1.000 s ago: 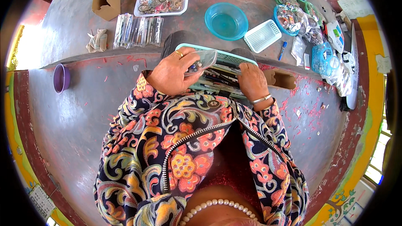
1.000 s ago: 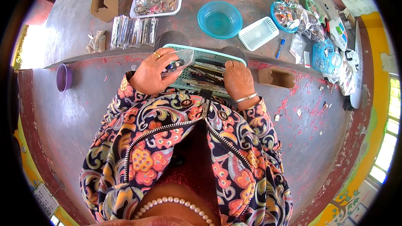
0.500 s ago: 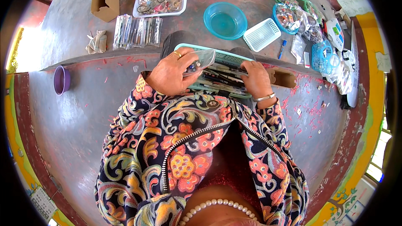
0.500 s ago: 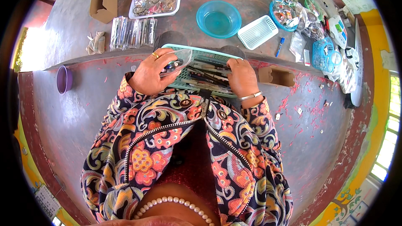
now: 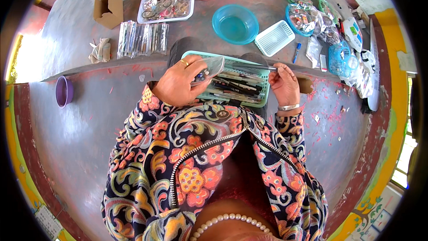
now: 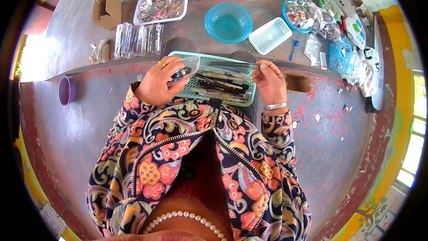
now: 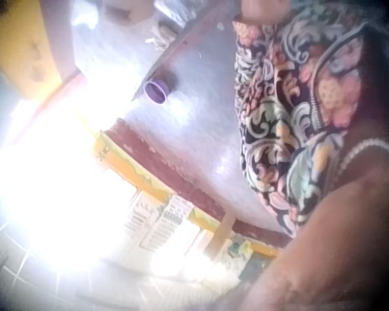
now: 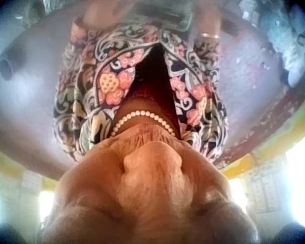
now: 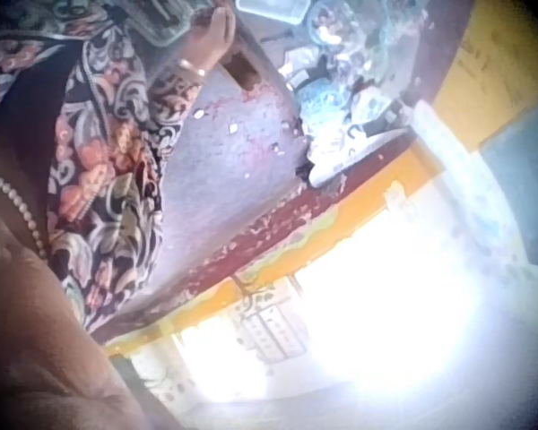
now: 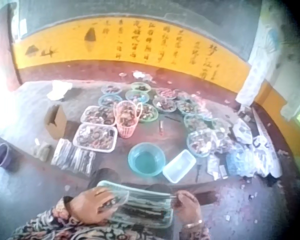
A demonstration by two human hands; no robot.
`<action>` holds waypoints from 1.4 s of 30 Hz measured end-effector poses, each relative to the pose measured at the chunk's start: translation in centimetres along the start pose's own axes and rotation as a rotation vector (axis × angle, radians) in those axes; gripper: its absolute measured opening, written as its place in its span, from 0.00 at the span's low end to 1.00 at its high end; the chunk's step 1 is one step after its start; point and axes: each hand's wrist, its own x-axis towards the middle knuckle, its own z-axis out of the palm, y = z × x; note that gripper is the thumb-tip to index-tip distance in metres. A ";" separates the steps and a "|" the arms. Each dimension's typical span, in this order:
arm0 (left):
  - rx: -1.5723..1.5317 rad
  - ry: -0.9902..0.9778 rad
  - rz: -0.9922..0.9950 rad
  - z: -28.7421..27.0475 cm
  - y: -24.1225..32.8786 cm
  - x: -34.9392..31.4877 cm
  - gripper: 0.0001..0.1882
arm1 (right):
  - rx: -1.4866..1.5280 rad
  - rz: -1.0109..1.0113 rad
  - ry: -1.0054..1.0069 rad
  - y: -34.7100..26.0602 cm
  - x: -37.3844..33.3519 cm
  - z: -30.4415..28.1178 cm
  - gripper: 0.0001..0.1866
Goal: The person sits on the floor and organizes pens from a light blue basket into small clear plastic bags. They repeatedly pick up pens, place them into a bag, and then place the filled bag into the basket.
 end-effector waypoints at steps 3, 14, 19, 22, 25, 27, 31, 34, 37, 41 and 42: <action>-0.014 -0.025 -0.020 -0.2 0.1 0.0 0.19 | 0.378 0.075 -0.002 1.1 0.2 -0.7 0.11; 0.005 -0.039 -0.016 -0.3 0.2 -0.1 0.19 | 0.500 0.120 0.063 1.9 0.5 -1.0 0.15; -0.017 -0.034 -0.051 -0.3 0.2 -0.2 0.19 | 0.395 0.023 0.075 1.4 0.3 -0.1 0.15; -0.023 -0.020 -0.060 0.0 0.0 -0.4 0.18 | 0.301 -0.130 0.020 0.7 0.2 0.5 0.15; -0.030 -0.010 -0.063 0.1 0.1 -0.5 0.18 | 0.141 -0.277 -0.100 -1.9 -0.8 3.5 0.13; -0.027 -0.022 -0.040 0.0 0.0 -0.5 0.18 | 0.024 -0.371 -0.184 -3.2 -1.2 5.0 0.14; -0.056 -0.056 -0.089 -0.3 0.4 -0.5 0.18 | -0.395 -0.471 -0.220 -4.6 -2.6 7.8 0.14; -0.049 -0.082 -0.110 -0.4 0.7 -0.5 0.17 | -0.950 -0.586 -0.298 -5.8 -3.4 10.7 0.12; -0.043 -0.109 -0.114 -0.5 0.7 -0.5 0.18 | -1.222 -0.690 -0.403 -5.5 -3.3 13.4 0.12; -0.063 -0.112 -0.110 -0.5 0.8 -0.5 0.19 | -1.370 -0.762 -0.537 -4.5 -2.3 15.6 0.12; -0.065 -0.106 -0.105 -0.5 0.8 -0.6 0.19 | -1.397 -0.763 -0.564 -4.1 -1.9 15.8 0.12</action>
